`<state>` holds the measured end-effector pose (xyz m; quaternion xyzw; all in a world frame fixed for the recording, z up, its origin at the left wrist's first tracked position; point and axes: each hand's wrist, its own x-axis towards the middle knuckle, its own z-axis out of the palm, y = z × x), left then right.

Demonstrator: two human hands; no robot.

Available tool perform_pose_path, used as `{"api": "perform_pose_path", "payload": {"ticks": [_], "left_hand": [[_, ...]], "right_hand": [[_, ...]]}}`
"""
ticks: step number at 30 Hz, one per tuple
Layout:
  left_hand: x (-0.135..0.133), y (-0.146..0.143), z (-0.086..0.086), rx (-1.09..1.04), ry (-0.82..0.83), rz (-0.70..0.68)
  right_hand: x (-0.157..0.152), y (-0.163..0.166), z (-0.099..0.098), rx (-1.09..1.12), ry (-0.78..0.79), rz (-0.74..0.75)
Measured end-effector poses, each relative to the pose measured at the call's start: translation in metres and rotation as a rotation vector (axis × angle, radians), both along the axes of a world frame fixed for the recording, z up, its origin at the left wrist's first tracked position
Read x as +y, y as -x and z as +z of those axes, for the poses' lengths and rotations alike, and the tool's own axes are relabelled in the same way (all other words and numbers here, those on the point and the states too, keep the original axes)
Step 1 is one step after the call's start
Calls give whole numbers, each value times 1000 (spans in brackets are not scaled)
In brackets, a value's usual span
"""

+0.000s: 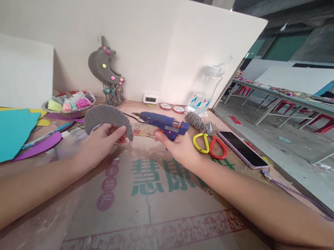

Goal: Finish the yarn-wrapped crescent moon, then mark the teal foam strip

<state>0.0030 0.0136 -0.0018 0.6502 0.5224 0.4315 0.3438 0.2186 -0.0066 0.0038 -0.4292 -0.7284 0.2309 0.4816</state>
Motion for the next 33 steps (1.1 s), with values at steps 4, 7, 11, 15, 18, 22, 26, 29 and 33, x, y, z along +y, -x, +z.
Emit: {"api": "perform_pose_path", "payload": {"ticks": [4, 7, 11, 15, 18, 22, 26, 29, 33], "left_hand": [[3, 2, -1, 37, -33, 12], [7, 5, -6, 32, -60, -1], [9, 6, -8, 33, -83, -3], [6, 6, -6, 30, -54, 1], [7, 6, -7, 6, -40, -3], [11, 7, -11, -84, -33, -23], [12, 7, -11, -106, -37, -33], [11, 7, -9, -101, -36, -31], [9, 6, -8, -90, -45, -22]], "right_hand": [[-5, 4, -4, -141, -53, 23], [-5, 3, -4, -218, -47, 26], [4, -5, -5, -243, -9, 50], [11, -12, -5, -167, 113, 163], [11, -14, -4, -176, 149, 182], [10, -15, -6, -220, 182, 159], [11, -16, -9, -257, 171, 122], [11, -16, -9, -275, 147, 82], [11, -16, -8, -290, 154, 44]]}}
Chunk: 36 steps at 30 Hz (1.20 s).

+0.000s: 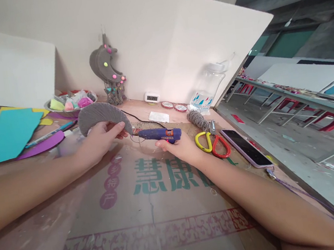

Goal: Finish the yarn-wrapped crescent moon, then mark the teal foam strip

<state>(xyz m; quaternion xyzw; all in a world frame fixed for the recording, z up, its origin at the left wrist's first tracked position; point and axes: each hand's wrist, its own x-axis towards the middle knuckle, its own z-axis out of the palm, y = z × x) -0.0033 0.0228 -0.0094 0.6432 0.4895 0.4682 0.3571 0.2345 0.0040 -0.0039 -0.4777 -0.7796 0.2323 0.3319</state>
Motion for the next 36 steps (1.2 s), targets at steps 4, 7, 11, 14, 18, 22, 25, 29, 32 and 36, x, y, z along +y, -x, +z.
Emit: {"api": "perform_pose_path", "payload": {"ticks": [4, 7, 11, 14, 18, 22, 25, 29, 32, 36], "left_hand": [[-2, 0, 3, 6, 16, 7], [-4, 0, 5, 18, 22, 15], [-5, 0, 5, 38, 17, 16], [-5, 0, 5, 42, 14, 7], [-5, 1, 5, 41, 3, -5], [-4, 1, 3, 38, -2, -6], [-4, 1, 3, 49, 6, 5], [-3, 1, 3, 50, 7, 2], [-3, 2, 3, 47, 6, 0], [-3, 2, 2, 58, 11, 9]], "right_hand": [[-2, 1, 0, 0, 9, -26], [-1, 1, 0, 19, -7, -7], [0, 1, -2, 37, -33, 2], [1, 1, -2, 44, -29, -6], [0, 2, -2, 59, -21, -5], [0, 3, -2, 53, -23, -17], [0, 3, -3, 47, -41, -21], [1, 2, -4, 46, -56, -22], [1, 2, -4, 48, -62, -27], [2, 2, -4, 41, -80, -29]]}}
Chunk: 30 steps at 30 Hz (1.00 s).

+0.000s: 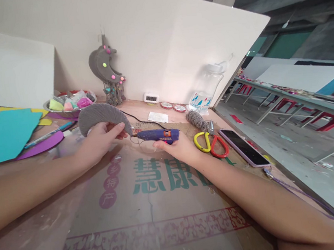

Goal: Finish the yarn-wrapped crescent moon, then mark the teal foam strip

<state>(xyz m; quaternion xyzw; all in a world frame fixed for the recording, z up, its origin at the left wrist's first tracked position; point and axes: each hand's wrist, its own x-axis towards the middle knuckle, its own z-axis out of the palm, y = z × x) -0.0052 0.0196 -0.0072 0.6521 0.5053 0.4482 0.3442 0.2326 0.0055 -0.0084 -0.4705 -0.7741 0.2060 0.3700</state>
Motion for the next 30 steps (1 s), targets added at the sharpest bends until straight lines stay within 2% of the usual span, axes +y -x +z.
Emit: {"api": "perform_pose_path", "payload": {"ticks": [16, 22, 25, 30], "left_hand": [[2, 0, -1, -34, -9, -15], [0, -2, 1, -31, 13, -10], [0, -1, 0, -29, 3, -7], [1, -1, -1, -7, 3, -11]], "right_hand": [[2, -2, -2, -29, -36, -5], [2, -1, -1, -11, 23, -23], [2, 0, 4, 22, 32, -27], [2, 0, 20, 200, -47, -52]]}}
